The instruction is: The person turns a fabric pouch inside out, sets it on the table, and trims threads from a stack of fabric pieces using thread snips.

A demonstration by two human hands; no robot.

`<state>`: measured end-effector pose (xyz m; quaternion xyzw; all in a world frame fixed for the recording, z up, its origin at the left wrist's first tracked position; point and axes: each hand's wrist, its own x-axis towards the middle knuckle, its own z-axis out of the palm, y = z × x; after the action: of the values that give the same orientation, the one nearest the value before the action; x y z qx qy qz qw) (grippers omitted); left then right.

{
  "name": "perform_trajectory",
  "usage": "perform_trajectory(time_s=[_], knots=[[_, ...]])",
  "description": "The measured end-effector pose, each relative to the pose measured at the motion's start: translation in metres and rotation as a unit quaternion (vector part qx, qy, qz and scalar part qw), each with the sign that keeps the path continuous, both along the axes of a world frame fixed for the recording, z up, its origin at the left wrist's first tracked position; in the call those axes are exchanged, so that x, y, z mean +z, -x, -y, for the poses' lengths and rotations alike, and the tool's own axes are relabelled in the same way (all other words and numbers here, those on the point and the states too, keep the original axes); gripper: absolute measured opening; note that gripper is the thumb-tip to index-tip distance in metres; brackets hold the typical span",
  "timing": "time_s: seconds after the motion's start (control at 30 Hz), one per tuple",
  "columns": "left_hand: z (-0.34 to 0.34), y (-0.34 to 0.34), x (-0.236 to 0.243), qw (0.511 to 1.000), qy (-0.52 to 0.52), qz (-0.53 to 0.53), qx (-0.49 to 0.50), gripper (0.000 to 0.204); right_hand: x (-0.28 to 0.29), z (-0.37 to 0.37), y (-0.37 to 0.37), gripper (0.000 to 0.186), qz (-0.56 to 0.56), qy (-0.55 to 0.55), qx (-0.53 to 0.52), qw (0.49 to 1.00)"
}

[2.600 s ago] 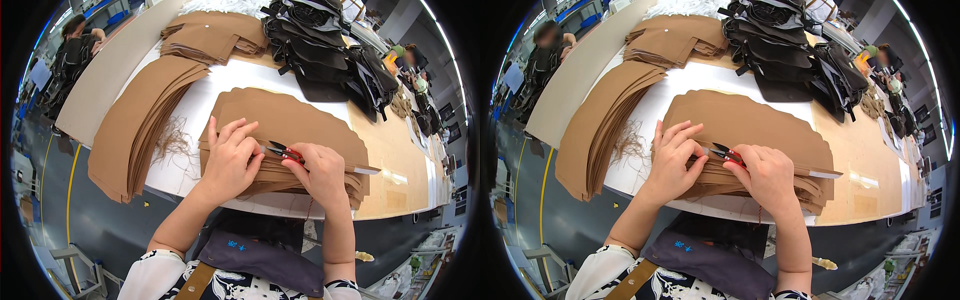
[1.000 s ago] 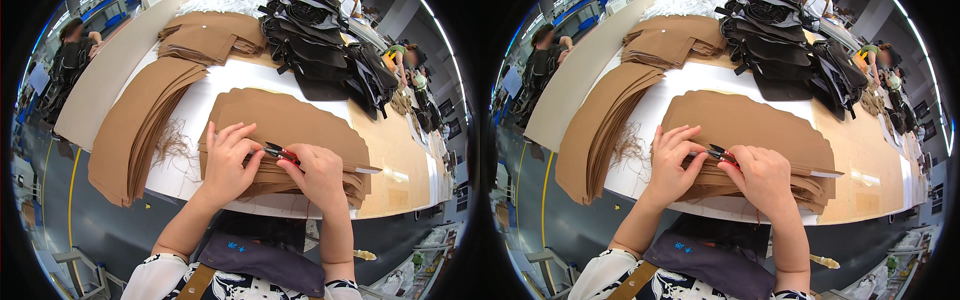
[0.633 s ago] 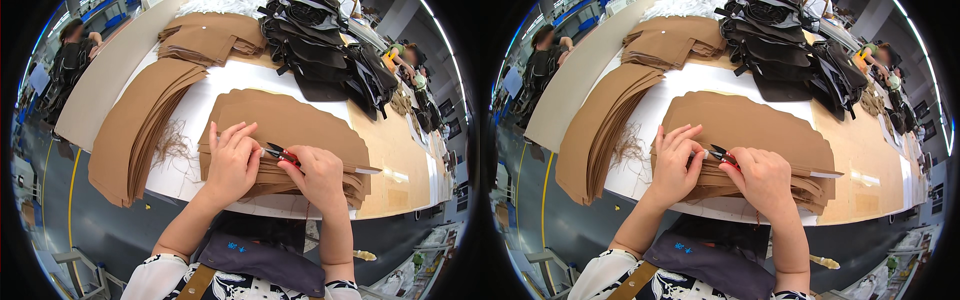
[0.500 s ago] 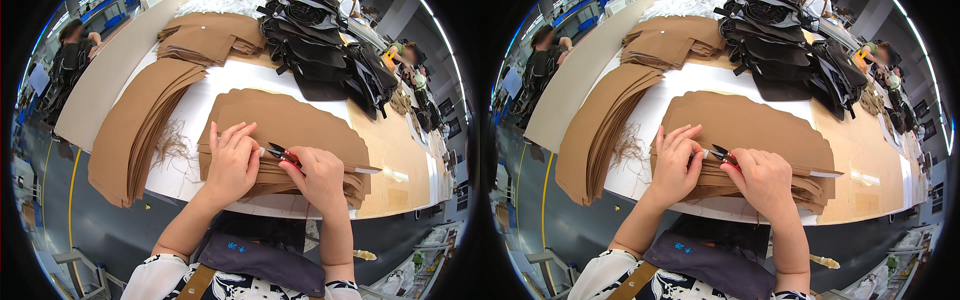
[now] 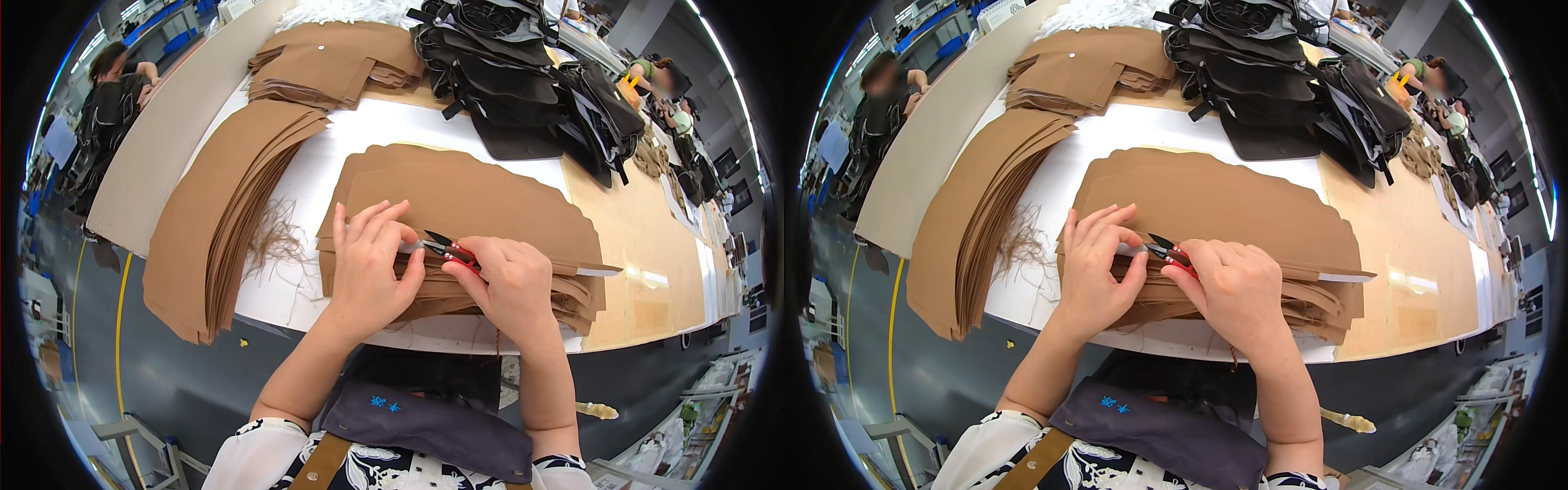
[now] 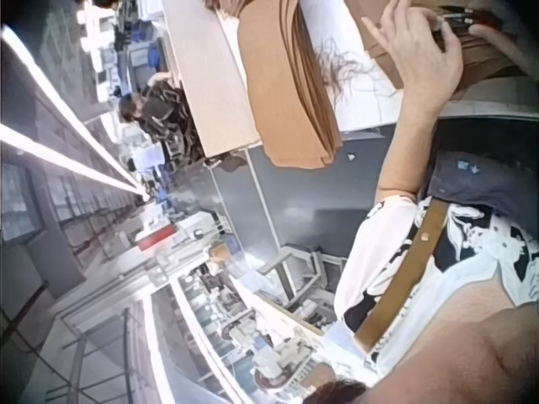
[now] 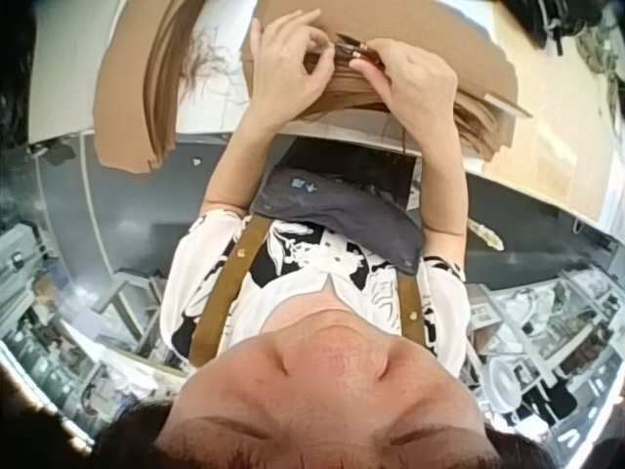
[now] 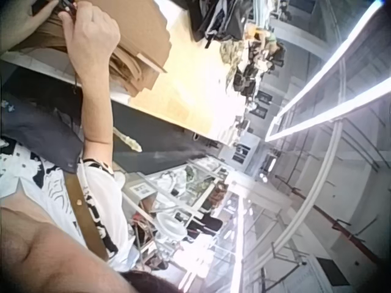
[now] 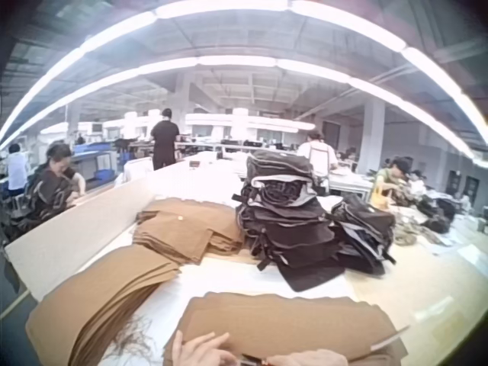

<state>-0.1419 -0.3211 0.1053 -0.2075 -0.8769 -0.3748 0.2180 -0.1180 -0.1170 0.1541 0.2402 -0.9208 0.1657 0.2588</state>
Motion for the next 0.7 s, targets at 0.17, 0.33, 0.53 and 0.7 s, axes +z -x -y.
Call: perform_trajectory(time_s=[0.17,0.33,0.53,0.7], knots=[[-0.0004,0.0019,-0.0018,1.0,0.004,-0.011,0.005,0.005,-0.0012,-0.002,-0.0013,0.027,0.007,-0.006,-0.003,1.0],[-0.0012,0.0032,-0.0045,1.0,-0.01,-0.022,-0.002,0.005,-0.0012,-0.002,-0.003,0.026,0.003,-0.02,-0.021,1.0],[-0.0001,0.0025,-0.0024,1.0,-0.002,-0.008,-0.006,0.004,-0.0019,-0.0016,-0.0039,0.025,-0.005,-0.024,-0.027,0.999],[-0.0008,0.003,-0.0024,1.0,-0.008,-0.007,-0.011,0.004,-0.0037,-0.0015,-0.0035,0.023,-0.016,-0.023,-0.027,0.999]])
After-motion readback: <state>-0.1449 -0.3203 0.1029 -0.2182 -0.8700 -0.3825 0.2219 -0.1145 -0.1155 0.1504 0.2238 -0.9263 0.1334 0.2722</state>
